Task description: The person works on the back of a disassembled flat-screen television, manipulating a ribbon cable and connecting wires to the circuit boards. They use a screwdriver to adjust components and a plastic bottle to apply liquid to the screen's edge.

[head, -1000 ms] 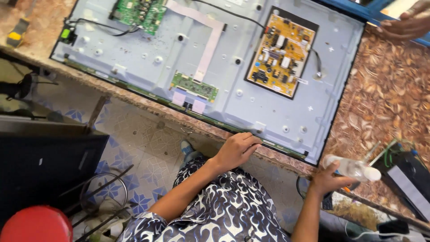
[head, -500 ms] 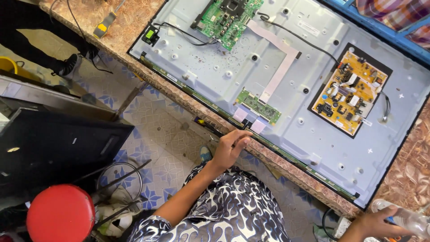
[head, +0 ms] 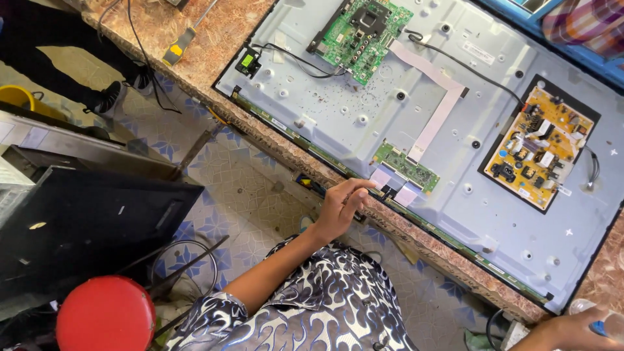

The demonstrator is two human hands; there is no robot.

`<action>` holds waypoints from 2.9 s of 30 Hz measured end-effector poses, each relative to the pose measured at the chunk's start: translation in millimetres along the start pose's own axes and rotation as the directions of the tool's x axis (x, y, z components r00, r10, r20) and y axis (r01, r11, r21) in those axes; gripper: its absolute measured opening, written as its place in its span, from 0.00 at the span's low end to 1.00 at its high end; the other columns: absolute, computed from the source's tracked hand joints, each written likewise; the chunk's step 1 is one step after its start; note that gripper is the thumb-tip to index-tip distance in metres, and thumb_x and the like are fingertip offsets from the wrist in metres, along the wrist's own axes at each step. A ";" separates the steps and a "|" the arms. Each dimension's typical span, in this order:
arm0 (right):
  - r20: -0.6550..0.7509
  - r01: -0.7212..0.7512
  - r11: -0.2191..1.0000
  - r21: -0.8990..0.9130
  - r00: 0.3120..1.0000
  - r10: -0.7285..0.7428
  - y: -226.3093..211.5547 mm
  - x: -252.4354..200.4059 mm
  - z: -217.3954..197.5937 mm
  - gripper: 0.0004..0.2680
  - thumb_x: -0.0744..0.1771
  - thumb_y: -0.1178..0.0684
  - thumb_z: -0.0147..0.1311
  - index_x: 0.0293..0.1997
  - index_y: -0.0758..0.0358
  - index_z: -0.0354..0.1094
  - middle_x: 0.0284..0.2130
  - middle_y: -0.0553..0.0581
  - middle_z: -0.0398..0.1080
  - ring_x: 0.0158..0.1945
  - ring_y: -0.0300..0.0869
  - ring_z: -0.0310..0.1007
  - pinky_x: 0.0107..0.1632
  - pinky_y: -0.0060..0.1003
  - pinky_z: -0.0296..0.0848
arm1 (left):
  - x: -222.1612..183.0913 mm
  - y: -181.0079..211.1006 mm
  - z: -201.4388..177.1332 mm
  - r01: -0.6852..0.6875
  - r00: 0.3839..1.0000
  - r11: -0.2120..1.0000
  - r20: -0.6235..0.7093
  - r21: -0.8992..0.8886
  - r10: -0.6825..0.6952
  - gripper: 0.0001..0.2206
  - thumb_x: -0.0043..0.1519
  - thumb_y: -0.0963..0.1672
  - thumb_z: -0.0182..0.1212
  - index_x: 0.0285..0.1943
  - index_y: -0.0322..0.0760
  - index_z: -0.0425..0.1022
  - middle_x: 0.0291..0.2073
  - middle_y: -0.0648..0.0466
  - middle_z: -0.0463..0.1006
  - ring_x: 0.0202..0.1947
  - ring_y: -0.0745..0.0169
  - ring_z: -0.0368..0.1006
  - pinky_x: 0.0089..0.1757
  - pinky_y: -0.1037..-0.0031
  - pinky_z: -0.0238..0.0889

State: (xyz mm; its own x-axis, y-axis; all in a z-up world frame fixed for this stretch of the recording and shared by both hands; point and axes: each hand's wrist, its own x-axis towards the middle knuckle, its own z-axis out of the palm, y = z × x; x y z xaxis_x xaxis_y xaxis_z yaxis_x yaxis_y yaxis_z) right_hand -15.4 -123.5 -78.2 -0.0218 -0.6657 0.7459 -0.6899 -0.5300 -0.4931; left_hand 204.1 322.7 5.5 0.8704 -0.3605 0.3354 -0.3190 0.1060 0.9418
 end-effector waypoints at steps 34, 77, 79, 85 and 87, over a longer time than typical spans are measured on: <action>-0.041 0.035 0.959 0.282 0.999 -0.024 152.1 13.5 11.3 0.07 0.72 0.57 0.63 0.48 0.69 0.68 0.41 0.66 0.79 0.45 0.52 0.86 0.44 0.44 0.91 | 7.0 -31.0 -92.0 0.682 0.728 0.731 -0.129 0.032 -0.674 0.08 0.68 0.46 0.52 0.50 0.39 0.68 0.22 0.54 0.80 0.25 0.65 0.77 0.35 0.70 0.72; 0.051 -0.137 0.963 0.231 0.990 0.129 196.5 4.6 22.2 0.26 0.78 0.51 0.67 0.75 0.51 0.42 0.67 0.66 0.66 0.67 0.54 0.79 0.65 0.49 0.87 | 6.1 -61.4 -98.1 0.637 0.757 0.764 -0.106 -0.096 -0.645 0.07 0.66 0.45 0.58 0.44 0.38 0.72 0.19 0.51 0.81 0.18 0.66 0.76 0.26 0.78 0.68; 0.038 -0.121 0.972 0.202 0.993 0.116 205.7 5.0 26.8 0.27 0.78 0.49 0.69 0.76 0.50 0.40 0.67 0.64 0.68 0.68 0.52 0.79 0.64 0.47 0.85 | 4.8 -63.1 -98.5 0.624 0.769 0.776 -0.100 -0.097 -0.631 0.07 0.66 0.46 0.58 0.44 0.38 0.72 0.19 0.51 0.81 0.18 0.66 0.76 0.26 0.77 0.69; 0.119 -0.271 0.946 0.176 0.960 0.252 230.6 1.8 29.6 0.35 0.79 0.43 0.70 0.79 0.53 0.28 0.76 0.62 0.50 0.79 0.51 0.61 0.74 0.46 0.75 | 5.7 -60.3 -97.4 0.623 0.769 0.775 -0.099 -0.103 -0.632 0.06 0.68 0.44 0.59 0.44 0.36 0.72 0.20 0.52 0.81 0.18 0.66 0.76 0.25 0.79 0.70; 0.126 -0.316 0.938 0.142 0.946 0.299 231.3 2.1 31.2 0.35 0.80 0.42 0.69 0.79 0.55 0.26 0.78 0.61 0.41 0.82 0.51 0.51 0.77 0.47 0.70 | 7.9 -58.1 -96.8 0.627 0.767 0.773 -0.099 -0.096 -0.634 0.06 0.68 0.44 0.59 0.44 0.36 0.72 0.20 0.52 0.81 0.19 0.66 0.76 0.25 0.79 0.70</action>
State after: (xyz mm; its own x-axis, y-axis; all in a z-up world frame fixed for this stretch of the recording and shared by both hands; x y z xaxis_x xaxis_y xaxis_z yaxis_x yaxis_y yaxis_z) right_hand -152.4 -263.9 -204.8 -0.1354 -0.8545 0.5014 -0.5374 -0.3618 -0.7618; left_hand 265.7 403.4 -44.4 0.9069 -0.2524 -0.3373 0.3346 -0.0551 0.9408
